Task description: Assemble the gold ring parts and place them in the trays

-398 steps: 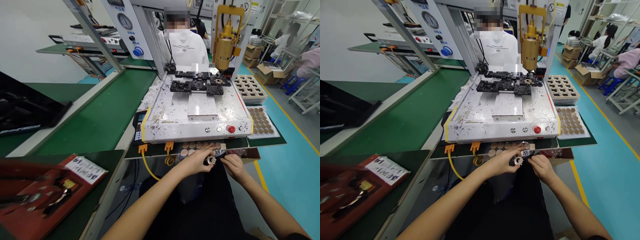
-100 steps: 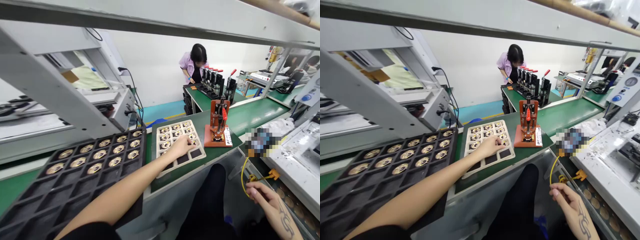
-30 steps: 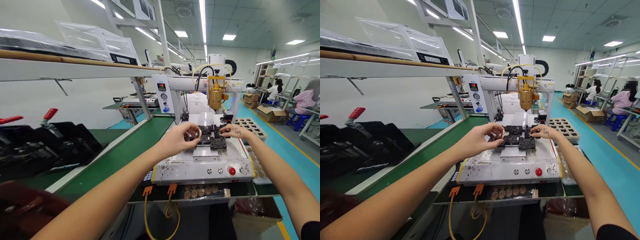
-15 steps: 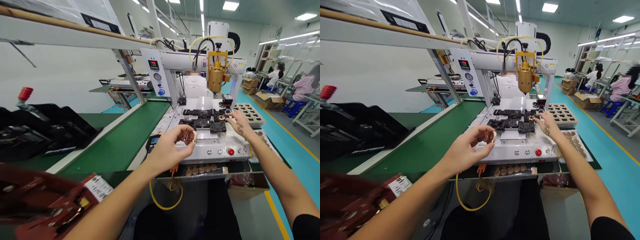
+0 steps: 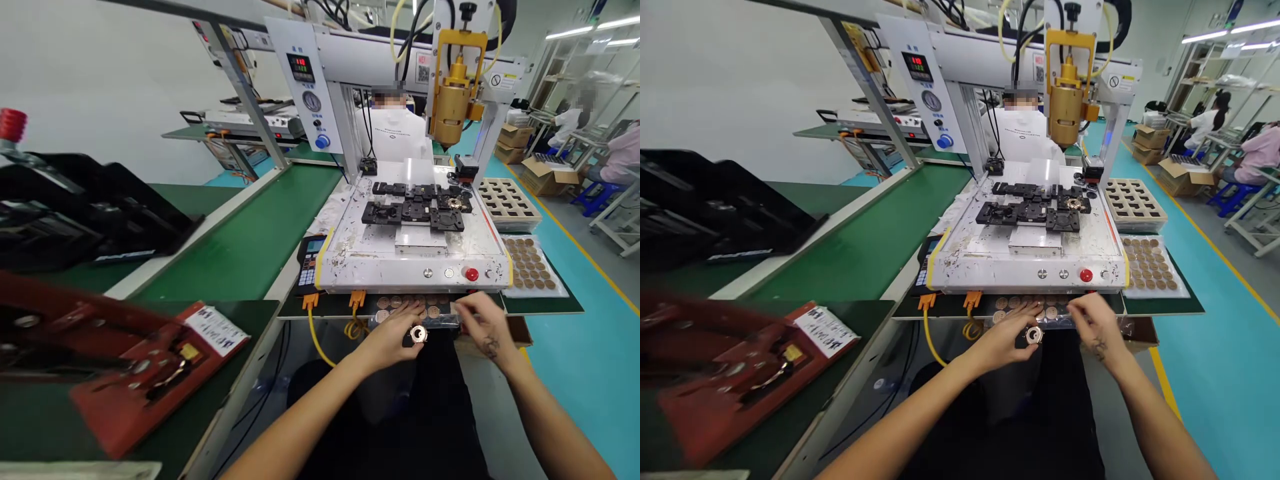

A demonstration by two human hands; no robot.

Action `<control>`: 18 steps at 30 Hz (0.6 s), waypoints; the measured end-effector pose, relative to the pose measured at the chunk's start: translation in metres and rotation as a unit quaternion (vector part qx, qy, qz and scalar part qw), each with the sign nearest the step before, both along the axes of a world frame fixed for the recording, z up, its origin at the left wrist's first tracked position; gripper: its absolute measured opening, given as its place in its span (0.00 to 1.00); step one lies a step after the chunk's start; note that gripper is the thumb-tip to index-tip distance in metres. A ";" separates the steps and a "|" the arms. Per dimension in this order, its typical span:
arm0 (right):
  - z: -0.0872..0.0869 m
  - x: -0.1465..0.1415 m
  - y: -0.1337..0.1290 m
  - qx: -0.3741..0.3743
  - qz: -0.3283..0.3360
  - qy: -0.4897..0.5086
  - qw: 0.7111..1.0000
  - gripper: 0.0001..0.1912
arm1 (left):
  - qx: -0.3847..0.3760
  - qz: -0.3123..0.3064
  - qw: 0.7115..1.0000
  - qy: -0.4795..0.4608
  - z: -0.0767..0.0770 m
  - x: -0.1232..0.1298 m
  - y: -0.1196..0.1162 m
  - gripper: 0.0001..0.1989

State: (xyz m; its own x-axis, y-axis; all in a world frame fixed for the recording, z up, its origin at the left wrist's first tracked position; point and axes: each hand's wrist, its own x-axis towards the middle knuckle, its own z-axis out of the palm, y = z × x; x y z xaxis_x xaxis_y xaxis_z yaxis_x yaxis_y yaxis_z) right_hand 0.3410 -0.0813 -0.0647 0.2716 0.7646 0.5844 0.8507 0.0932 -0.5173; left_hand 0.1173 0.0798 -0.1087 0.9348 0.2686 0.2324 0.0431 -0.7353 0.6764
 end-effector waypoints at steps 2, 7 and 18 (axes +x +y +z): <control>-0.019 -0.016 0.008 -0.064 0.076 -0.007 0.995 0.11 | 0.002 -0.009 1.000 -0.008 -0.002 -0.006 -0.003 0.18; -0.048 -0.015 0.025 -0.098 0.110 -0.050 0.988 0.14 | 0.004 0.019 1.000 -0.001 -0.004 -0.004 -0.009 0.17; -0.111 -0.014 0.005 -0.035 0.119 -0.093 0.988 0.18 | -0.024 -0.039 0.998 0.033 0.008 -0.004 0.001 0.15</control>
